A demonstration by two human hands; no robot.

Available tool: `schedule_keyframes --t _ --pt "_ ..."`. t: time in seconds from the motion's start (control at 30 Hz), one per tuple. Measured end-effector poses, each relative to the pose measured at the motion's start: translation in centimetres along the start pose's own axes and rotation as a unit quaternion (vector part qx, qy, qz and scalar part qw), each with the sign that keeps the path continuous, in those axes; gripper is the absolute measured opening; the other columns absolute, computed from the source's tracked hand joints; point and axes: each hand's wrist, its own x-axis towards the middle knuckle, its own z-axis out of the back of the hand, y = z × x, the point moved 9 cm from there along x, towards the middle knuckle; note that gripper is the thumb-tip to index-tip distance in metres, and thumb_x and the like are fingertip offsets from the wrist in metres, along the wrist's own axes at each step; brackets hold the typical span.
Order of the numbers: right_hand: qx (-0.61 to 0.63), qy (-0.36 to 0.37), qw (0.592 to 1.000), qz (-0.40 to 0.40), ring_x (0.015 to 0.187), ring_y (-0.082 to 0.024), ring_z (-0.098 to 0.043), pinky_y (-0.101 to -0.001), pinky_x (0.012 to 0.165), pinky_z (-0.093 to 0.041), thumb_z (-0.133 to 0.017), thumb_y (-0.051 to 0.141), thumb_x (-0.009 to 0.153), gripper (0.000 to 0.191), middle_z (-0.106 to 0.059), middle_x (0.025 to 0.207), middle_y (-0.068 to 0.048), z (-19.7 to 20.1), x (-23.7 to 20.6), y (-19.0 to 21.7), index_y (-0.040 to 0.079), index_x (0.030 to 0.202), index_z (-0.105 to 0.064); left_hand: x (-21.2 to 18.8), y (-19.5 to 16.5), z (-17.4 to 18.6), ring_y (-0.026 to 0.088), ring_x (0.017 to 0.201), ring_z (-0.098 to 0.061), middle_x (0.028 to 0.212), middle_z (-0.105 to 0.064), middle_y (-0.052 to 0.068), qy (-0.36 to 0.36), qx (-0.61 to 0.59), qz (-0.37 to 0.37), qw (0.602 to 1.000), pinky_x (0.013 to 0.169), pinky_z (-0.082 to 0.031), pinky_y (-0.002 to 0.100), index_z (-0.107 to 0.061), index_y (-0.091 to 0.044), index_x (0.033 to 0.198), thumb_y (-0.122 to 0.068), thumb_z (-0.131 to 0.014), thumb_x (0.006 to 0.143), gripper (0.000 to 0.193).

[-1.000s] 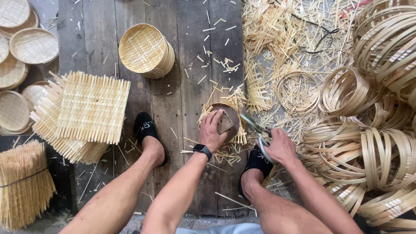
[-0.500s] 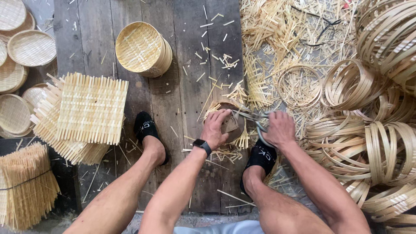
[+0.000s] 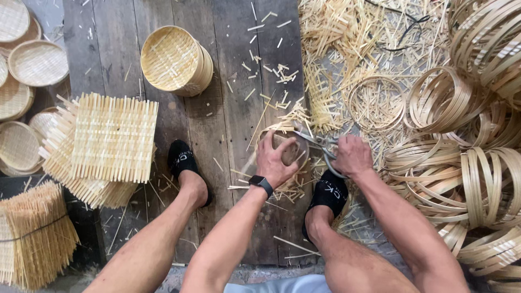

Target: The person repeatedly cuts square bamboo mats into circular shapes using a round wooden template and shears. The person places the template on each mat, cuts around the edge, removes the template, and stacks the finished circles.

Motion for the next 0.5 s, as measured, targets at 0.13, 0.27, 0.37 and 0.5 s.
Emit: schedule_keyframes --t 0.13,0.27,0.37,0.5 --pt "0.005 0.029 1.000 0.002 0.071 -0.019 -0.058 -0.0361 0.059 -0.054 -0.067 0.037 0.091 0.030 -0.061 0.083 -0.010 0.1 -0.5 -1.1 0.007 0.093 -0.064 -0.4 0.6 0.5 0.046 0.137 -0.037 0.149 -0.039 0.021 -0.034 -0.053 0.048 0.997 0.116 -0.034 0.056 -0.046 -0.014 0.143 -0.021 -0.092 0.059 0.096" --pt "-0.012 -0.014 1.000 0.016 0.071 -0.023 -0.060 -0.0382 0.060 -0.055 -0.071 0.051 0.076 0.051 -0.061 0.084 -0.013 0.1 0.1 0.2 0.003 0.092 -0.064 -0.1 0.4 -1.0 0.040 0.139 -0.039 0.143 -0.044 0.015 0.055 -0.056 0.051 0.996 0.122 -0.033 0.053 -0.044 -0.016 0.143 -0.017 -0.093 0.053 0.102" --pt "-0.012 0.016 1.000 0.002 0.078 -0.022 -0.061 -0.0371 0.064 -0.056 -0.068 0.043 0.085 0.041 -0.062 0.091 -0.012 -1.0 0.1 0.2 0.005 0.097 -0.064 0.1 0.3 -0.5 0.042 0.141 -0.038 0.151 -0.042 0.015 0.077 -0.075 0.003 0.994 0.122 -0.037 0.051 -0.047 -0.018 0.144 -0.011 -0.091 0.056 0.099" --pt "0.036 0.080 0.996 -0.013 0.080 -0.021 -0.061 -0.0393 0.069 -0.056 -0.061 0.038 0.099 0.029 -0.062 0.093 -0.010 -1.6 -0.6 -1.6 0.009 0.100 -0.063 -0.2 0.3 -0.3 0.046 0.139 -0.033 0.152 -0.036 0.018 0.099 -0.047 -0.039 0.993 0.119 -0.032 0.054 -0.048 -0.022 0.139 -0.004 -0.091 0.050 0.101"
